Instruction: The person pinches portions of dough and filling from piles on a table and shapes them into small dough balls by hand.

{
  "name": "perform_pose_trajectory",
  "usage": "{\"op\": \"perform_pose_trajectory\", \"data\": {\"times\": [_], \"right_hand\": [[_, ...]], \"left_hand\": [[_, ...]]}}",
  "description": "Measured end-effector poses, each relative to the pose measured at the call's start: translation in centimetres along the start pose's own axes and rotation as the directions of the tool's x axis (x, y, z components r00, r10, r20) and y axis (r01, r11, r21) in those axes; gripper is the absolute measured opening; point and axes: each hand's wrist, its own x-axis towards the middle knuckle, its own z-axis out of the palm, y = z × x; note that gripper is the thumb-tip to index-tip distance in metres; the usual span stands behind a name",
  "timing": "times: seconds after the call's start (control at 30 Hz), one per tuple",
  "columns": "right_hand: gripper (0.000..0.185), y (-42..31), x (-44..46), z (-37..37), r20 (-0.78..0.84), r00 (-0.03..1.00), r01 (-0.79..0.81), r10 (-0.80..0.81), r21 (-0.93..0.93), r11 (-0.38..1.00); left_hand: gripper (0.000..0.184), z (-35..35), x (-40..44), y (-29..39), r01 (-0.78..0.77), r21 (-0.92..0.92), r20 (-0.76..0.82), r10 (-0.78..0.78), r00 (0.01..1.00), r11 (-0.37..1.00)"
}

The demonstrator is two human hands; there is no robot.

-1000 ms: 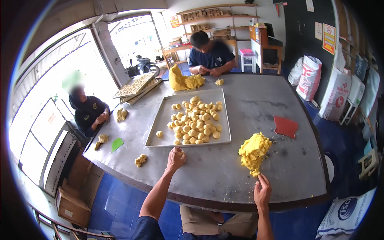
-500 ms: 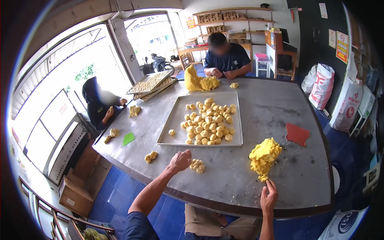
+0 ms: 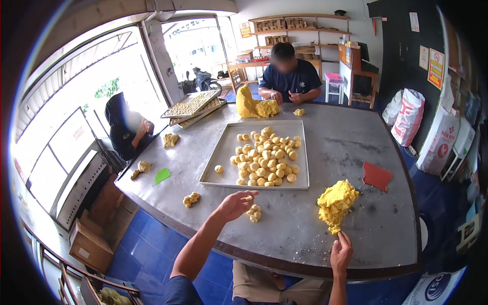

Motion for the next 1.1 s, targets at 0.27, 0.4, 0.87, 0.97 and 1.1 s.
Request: {"op": "perform_pose_trajectory", "data": {"times": [0.27,0.4,0.87,0.97,1.1], "right_hand": [[0.036,0.2,-0.1,0.2,0.005,1.0,-0.018,0.019,-0.017,1.0],[0.038,0.0,-0.1,0.0,0.017,1.0,-0.026,0.026,-0.014,1.0],[0.022,-0.5,4.0,2.1,0.155,0.973,0.209,-0.172,-0.266,0.941],[0.026,-0.3,5.2,1.0,0.237,0.962,0.191,-0.138,-0.221,0.956],[0.03,-0.4,5.6,-0.3,0.161,0.984,0.104,-0.081,-0.14,0.985]], "left_hand": [[0.039,0.3,0.6,-4.8,0.131,0.363,0.016,-0.147,0.989,0.923],[0.034,0.9,0.6,-7.6,0.016,0.859,0.037,-0.094,0.995,0.512],[0.035,7.1,1.5,-12.6,0.018,0.845,0.252,0.426,0.869,-0.535],[0.035,4.6,5.2,-14.3,0.004,0.739,0.486,0.536,0.691,-0.674],[0.038,3.7,6.1,-15.2,-0.106,0.754,0.491,0.448,0.747,-0.649]]}}
